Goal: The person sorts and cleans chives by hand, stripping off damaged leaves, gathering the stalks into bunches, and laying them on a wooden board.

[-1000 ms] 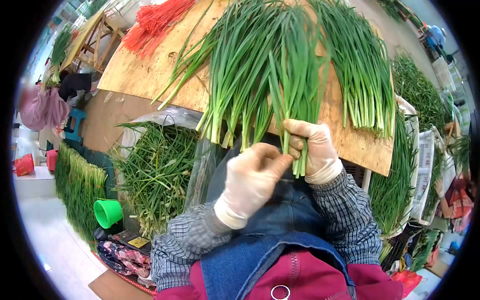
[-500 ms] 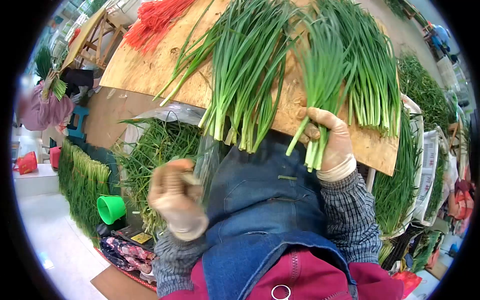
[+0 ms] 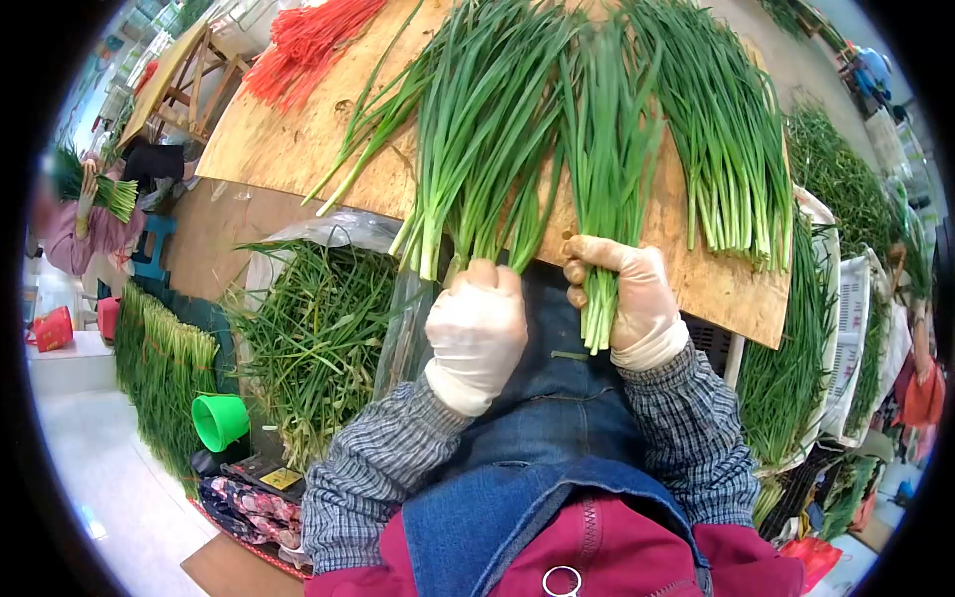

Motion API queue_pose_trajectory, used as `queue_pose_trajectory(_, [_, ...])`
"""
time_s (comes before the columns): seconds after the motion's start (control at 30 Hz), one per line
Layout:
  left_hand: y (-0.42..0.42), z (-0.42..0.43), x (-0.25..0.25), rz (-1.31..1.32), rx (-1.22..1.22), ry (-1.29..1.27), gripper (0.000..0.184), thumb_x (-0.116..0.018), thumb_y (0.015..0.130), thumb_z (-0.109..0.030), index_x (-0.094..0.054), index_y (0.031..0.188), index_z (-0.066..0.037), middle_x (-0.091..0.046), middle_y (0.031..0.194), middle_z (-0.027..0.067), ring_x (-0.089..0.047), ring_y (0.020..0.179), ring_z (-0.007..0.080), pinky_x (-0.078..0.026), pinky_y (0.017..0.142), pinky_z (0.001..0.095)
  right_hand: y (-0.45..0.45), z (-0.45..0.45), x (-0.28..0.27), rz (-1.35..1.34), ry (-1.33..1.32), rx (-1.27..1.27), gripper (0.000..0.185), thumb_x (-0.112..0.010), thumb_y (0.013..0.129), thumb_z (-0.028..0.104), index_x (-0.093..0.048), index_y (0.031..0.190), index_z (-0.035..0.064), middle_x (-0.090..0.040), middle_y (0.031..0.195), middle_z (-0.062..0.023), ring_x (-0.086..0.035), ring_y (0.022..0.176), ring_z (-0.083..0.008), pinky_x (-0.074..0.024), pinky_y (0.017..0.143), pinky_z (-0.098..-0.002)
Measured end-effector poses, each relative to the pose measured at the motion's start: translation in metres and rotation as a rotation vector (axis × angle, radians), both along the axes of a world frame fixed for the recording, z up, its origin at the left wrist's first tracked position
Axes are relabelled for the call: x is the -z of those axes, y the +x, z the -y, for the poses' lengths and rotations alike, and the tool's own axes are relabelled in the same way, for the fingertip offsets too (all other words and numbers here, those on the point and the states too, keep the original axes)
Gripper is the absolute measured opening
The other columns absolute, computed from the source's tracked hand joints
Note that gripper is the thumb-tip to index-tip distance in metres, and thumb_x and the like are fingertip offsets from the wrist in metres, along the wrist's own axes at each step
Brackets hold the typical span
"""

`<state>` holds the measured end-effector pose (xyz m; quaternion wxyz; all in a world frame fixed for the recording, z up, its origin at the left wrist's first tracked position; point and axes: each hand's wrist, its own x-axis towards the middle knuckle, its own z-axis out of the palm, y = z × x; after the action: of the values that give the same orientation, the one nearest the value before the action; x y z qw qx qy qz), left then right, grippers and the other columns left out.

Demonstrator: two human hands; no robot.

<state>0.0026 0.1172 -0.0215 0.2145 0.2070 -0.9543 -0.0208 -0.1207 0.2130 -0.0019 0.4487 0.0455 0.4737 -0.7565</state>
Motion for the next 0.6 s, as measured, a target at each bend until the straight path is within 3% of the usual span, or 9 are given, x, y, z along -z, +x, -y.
queue_pose_trajectory(0.1, [0.003, -0.003, -0.01, -0.356, 0.02, 0.541, 0.011, -0.068, 0.07, -0.001, -0.059, 0.075, -0.003, -0.055, 0.069, 0.0113, -0.056, 0.058, 0.0226, -0.046, 0.055, 0.0272, 0.006, 0.005, -0.003, -0.093, 0.069, -0.008, 0.016, -0.062, 0.077, 0.004, -0.058, 0.089, -0.006, -0.061, 0.073, -0.0102, -0.056, 0.055, -0.0136, -0.0434, 0.043, -0.0212])
queue_pose_trajectory(0.13, [0.006, -0.001, -0.01, -0.409, 0.023, 0.787, 0.011, -0.07, 0.07, 0.001, -0.061, 0.077, 0.0, -0.059, 0.071, 0.0087, -0.055, 0.058, 0.0172, -0.045, 0.057, 0.0246, 0.009, 0.006, -0.006, -0.122, 0.089, -0.021, 0.016, -0.062, 0.077, 0.003, -0.058, 0.089, -0.0058, -0.061, 0.073, -0.0102, -0.056, 0.055, -0.0136, -0.0434, 0.043, -0.021])
queue_pose_trajectory(0.17, [0.007, -0.003, -0.013, -0.422, -0.057, 1.152, 0.009, -0.068, 0.074, -0.002, -0.062, 0.078, 0.003, -0.058, 0.07, 0.0041, -0.053, 0.059, 0.0114, -0.043, 0.055, 0.0229, 0.011, 0.008, -0.009, -0.15, 0.106, -0.034, 0.016, -0.062, 0.077, 0.003, -0.058, 0.09, -0.0055, -0.062, 0.073, -0.0102, -0.057, 0.055, -0.0136, -0.0435, 0.043, -0.0207])
queue_pose_trajectory(0.23, [0.009, -0.003, -0.03, -0.294, -0.182, 1.535, 0.011, -0.064, 0.079, -0.007, -0.062, 0.079, 0.003, -0.058, 0.069, 0.0029, -0.05, 0.058, 0.0077, -0.039, 0.051, 0.0199, 0.014, 0.011, -0.01, -0.12, 0.092, -0.074, 0.017, -0.064, 0.076, 0.002, -0.058, 0.091, -0.0031, -0.061, 0.073, -0.0084, -0.056, 0.053, -0.013, -0.0434, 0.041, -0.0226])
queue_pose_trajectory(0.33, [0.008, -0.001, -0.042, -0.143, -0.172, 1.754, 0.015, -0.061, 0.081, -0.012, -0.062, 0.079, 0.002, -0.056, 0.064, 0.0021, -0.044, 0.051, 0.0051, -0.032, 0.045, 0.0179, 0.017, 0.012, -0.008, -0.04, 0.04, -0.117, 0.015, -0.062, 0.077, 0.003, -0.057, 0.09, -0.0041, -0.06, 0.069, -0.0098, -0.056, 0.047, -0.0146, -0.0454, 0.039, -0.0237])
queue_pose_trajectory(0.43, [0.01, -0.002, -0.042, -0.24, -0.23, 2.004, 0.016, -0.061, 0.082, -0.015, -0.062, 0.078, 0.001, -0.054, 0.061, 0.0011, -0.039, 0.044, 0.0042, -0.027, 0.04, 0.0184, 0.016, 0.009, -0.012, -0.024, 0.043, -0.125, 0.013, -0.062, 0.077, 0.002, -0.058, 0.088, -0.0037, -0.06, 0.07, -0.0093, -0.057, 0.049, -0.0152, -0.0469, 0.042, -0.0242])
queue_pose_trajectory(0.6, [0.005, -0.005, -0.038, -0.32, -0.214, 1.763, 0.015, -0.06, 0.082, -0.013, -0.061, 0.078, 0.001, -0.052, 0.058, 0.0002, -0.037, 0.041, 0.0045, -0.026, 0.039, 0.0192, 0.023, 0.014, -0.004, -0.057, 0.038, 0.014, 0.012, -0.063, 0.075, 0.0, -0.059, 0.085, -0.0038, -0.061, 0.071, -0.0089, -0.059, 0.056, -0.016, -0.0485, 0.049, -0.0257])
